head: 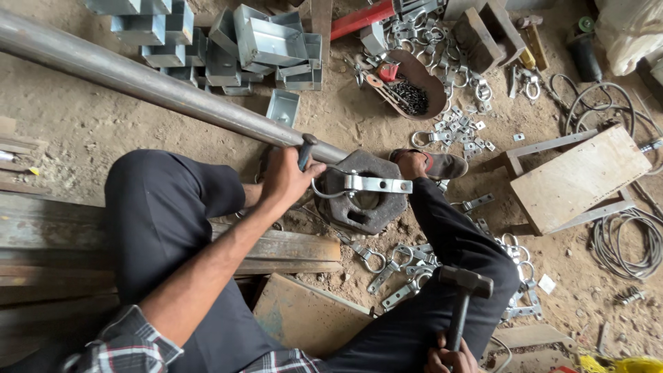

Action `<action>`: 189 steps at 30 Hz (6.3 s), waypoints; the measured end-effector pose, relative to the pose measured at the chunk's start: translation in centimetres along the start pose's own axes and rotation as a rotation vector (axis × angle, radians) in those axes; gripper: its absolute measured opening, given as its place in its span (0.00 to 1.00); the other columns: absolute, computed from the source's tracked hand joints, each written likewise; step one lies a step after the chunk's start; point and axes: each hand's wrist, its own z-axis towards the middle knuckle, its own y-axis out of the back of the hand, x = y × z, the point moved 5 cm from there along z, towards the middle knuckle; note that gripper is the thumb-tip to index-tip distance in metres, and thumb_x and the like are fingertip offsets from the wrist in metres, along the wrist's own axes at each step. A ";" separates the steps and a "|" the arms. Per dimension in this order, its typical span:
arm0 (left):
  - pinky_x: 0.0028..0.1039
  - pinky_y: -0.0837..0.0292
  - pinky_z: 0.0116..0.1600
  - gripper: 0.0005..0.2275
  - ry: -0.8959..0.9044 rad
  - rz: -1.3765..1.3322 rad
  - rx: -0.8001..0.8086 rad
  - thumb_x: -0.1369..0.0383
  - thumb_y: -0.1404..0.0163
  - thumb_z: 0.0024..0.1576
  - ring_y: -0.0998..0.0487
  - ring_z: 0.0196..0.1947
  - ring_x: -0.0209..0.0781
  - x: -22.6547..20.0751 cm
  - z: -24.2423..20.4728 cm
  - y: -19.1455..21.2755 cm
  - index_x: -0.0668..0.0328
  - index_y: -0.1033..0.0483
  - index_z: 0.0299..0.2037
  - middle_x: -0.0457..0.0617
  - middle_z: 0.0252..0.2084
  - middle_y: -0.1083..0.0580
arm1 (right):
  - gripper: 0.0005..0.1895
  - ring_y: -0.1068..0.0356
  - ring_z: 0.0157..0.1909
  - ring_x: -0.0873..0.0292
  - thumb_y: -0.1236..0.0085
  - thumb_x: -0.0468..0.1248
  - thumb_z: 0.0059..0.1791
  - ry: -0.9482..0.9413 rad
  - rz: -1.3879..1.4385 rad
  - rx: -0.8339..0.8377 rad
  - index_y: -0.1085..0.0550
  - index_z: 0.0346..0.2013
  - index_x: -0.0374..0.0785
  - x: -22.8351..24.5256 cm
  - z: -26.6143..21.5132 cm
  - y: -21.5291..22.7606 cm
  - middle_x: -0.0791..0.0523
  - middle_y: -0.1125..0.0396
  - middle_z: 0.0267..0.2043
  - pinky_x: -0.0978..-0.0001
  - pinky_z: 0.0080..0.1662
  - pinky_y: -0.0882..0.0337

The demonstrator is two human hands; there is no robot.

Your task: The person sits on the ground in a workshop and uses a hammer to strike a metal clip attached to a long metal pipe. The pipe is secured on a hexagonal metal block. The person repeatedly hammers the clip to secure it, occasionally adjusting its position with their left hand.

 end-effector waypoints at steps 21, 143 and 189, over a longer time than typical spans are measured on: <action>0.26 0.29 0.51 0.08 0.610 -0.644 -0.089 0.69 0.48 0.60 0.21 0.45 0.37 5.4 -1.3 1.9 0.60 0.26 0.48 0.50 0.44 0.22 | 0.11 0.53 0.10 0.58 0.69 0.38 0.53 -0.029 0.116 0.192 0.38 0.42 0.36 -0.5 1.8 0.7 0.55 0.49 0.12 0.62 0.16 0.46; 0.34 0.19 0.56 0.08 -0.436 -0.673 0.212 0.67 0.54 0.69 0.18 0.49 0.43 -10.8 -1.2 -5.2 0.65 0.30 0.49 0.54 0.46 0.21 | 0.25 0.64 0.08 0.68 0.68 0.59 0.56 0.087 -0.081 -0.407 0.40 0.35 0.39 5.1 -7.2 -16.7 0.61 0.58 0.11 0.71 0.10 0.63; 0.21 0.32 0.14 0.17 -0.608 -0.041 0.337 0.73 0.63 0.67 0.30 0.11 0.34 -12.5 -3.8 -12.6 0.59 0.35 0.66 0.52 0.24 0.29 | 0.16 0.43 0.14 0.60 0.57 0.46 0.57 0.538 -1.266 -0.539 0.30 0.42 0.36 18.4 -4.4 -29.5 0.55 0.40 0.15 0.62 0.22 0.43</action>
